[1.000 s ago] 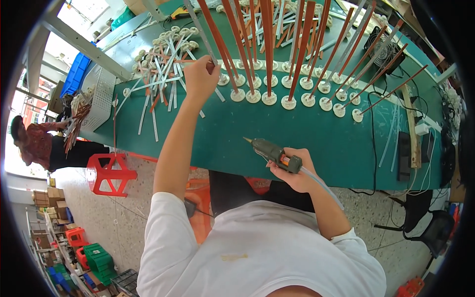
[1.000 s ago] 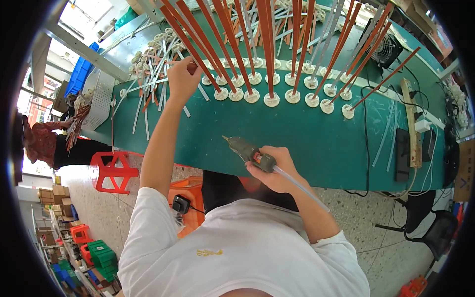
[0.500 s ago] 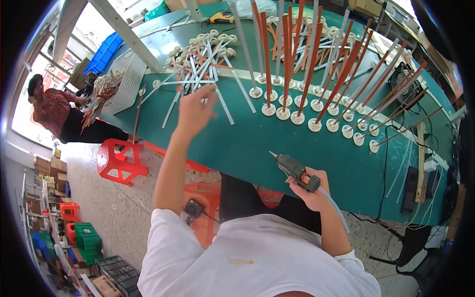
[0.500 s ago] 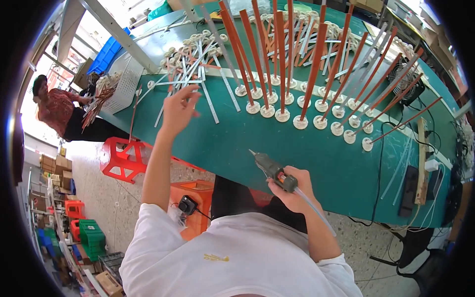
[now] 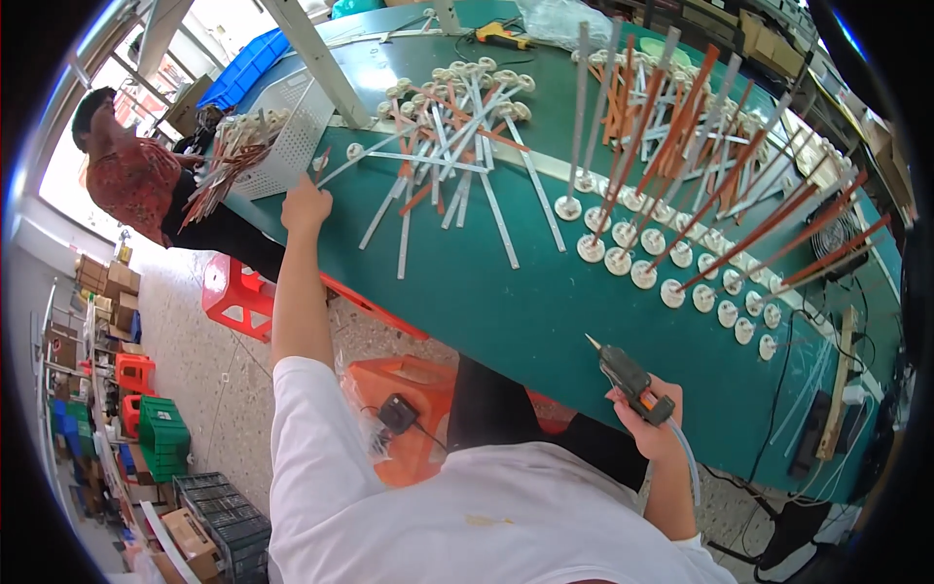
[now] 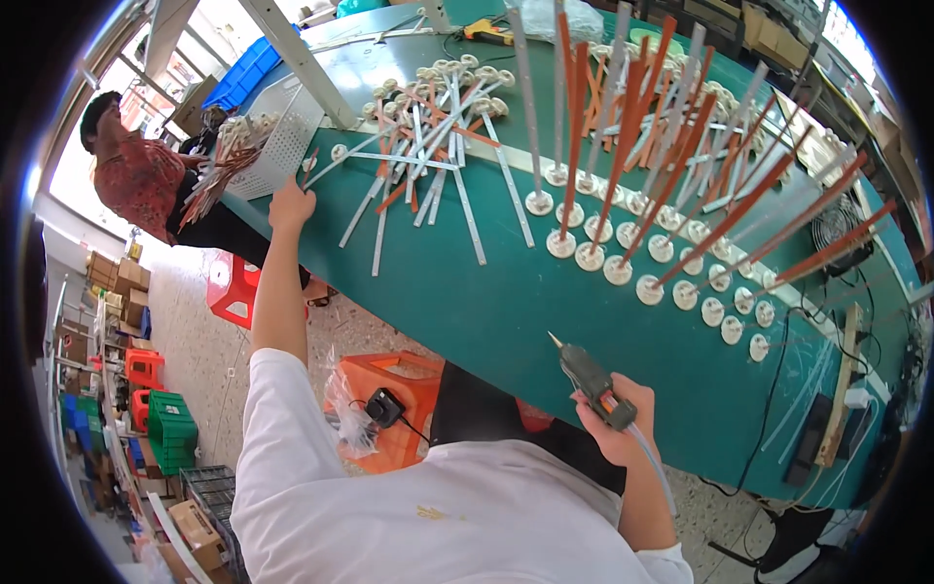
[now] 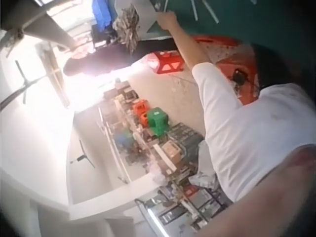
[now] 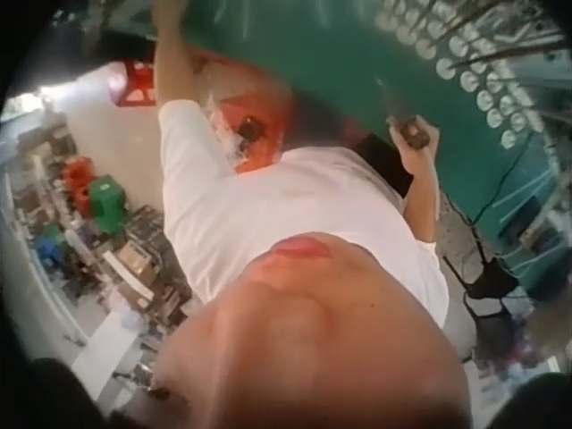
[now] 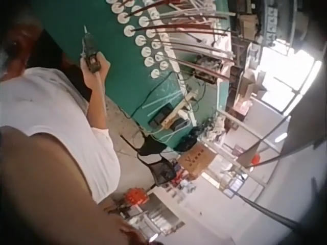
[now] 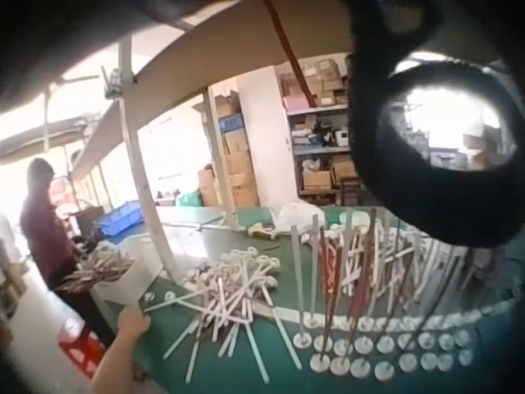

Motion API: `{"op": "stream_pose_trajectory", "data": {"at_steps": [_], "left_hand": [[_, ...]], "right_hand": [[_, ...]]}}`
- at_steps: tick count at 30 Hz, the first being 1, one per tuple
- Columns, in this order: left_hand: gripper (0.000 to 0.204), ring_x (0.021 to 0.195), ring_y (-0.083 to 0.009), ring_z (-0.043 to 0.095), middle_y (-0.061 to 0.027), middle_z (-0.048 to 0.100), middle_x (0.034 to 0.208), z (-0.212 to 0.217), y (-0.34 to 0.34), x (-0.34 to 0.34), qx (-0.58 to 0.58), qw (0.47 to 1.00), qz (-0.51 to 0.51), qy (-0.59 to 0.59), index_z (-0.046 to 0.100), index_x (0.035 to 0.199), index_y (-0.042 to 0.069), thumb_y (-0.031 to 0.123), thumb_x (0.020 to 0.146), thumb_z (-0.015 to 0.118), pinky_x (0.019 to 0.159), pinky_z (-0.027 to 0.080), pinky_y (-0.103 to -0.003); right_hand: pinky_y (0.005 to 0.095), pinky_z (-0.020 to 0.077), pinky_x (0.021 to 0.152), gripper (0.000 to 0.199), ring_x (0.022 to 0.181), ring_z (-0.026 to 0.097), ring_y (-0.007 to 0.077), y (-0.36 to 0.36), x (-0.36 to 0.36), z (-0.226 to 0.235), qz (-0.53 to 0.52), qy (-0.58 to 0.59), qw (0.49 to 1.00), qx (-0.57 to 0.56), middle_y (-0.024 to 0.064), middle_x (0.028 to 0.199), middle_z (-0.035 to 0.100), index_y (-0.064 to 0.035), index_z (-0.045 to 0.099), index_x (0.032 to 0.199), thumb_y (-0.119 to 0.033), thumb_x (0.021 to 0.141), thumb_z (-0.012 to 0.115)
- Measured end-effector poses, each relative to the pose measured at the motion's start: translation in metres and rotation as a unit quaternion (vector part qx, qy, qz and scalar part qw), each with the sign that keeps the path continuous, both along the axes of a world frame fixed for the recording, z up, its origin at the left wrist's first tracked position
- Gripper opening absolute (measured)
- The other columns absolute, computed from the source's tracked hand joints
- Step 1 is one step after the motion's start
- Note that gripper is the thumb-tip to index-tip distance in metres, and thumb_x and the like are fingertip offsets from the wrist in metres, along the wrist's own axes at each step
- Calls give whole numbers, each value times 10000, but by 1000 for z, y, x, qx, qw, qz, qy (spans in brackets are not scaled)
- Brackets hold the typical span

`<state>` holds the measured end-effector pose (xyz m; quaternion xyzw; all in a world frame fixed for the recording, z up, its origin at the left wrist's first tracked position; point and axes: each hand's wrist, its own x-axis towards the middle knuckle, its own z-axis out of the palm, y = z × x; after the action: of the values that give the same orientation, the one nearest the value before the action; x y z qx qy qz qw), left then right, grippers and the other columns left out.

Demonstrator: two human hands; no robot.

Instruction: Using a hot glue gun to attach sticks to round bases at a workbench.

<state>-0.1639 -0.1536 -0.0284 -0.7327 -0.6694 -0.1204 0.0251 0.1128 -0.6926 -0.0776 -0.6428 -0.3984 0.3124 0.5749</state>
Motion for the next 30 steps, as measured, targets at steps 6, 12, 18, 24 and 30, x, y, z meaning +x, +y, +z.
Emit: {"op": "stream_pose_trajectory", "data": {"at_steps": [6, 12, 18, 24, 30], "left_hand": [[405, 1092, -392, 659, -219, 669, 1193, -12, 22, -37, -157, 983, 88, -33, 630, 1228, 91, 294, 883, 565, 893, 540, -492], [415, 976, -398, 690, -170, 712, 1034, 2, 12, -13, 23, 998, 41, 51, 627, 1239, 124, 275, 852, 614, 834, 553, -497], [313, 954, -377, 698, -154, 707, 994, -7, 26, 46, 87, 961, -200, 172, 624, 1173, 163, 184, 861, 601, 777, 569, -500], [239, 1015, -389, 687, -199, 703, 1057, -15, 40, 60, 48, 989, -86, 110, 652, 1045, 41, 160, 839, 630, 838, 564, -489], [356, 1047, -388, 676, -213, 703, 1099, -38, 77, 56, -34, 993, -52, -98, 658, 1135, 47, 186, 808, 632, 876, 549, -483]], "right_hand": [[291, 509, 655, 126, 736, 659, 161, 6, -2, 9, -3, 21, 1000, -19, 97, 846, 686, -7, 703, 922, -16, 796, 706], [290, 521, 660, 132, 737, 667, 175, 8, -1, 4, -8, 17, 1000, -9, 109, 857, 692, 0, 694, 919, -18, 788, 701], [292, 517, 649, 147, 727, 668, 184, 9, -2, 3, -15, 3, 1000, 4, 110, 855, 694, -3, 695, 917, 0, 771, 697], [292, 503, 625, 145, 712, 664, 182, 8, 0, 0, -24, -10, 1000, 5, 111, 846, 692, -7, 700, 907, 1, 762, 700], [296, 498, 619, 139, 695, 659, 191, 8, -1, 3, -25, -2, 1000, -7, 112, 833, 688, -10, 703, 890, -10, 751, 708]]}}
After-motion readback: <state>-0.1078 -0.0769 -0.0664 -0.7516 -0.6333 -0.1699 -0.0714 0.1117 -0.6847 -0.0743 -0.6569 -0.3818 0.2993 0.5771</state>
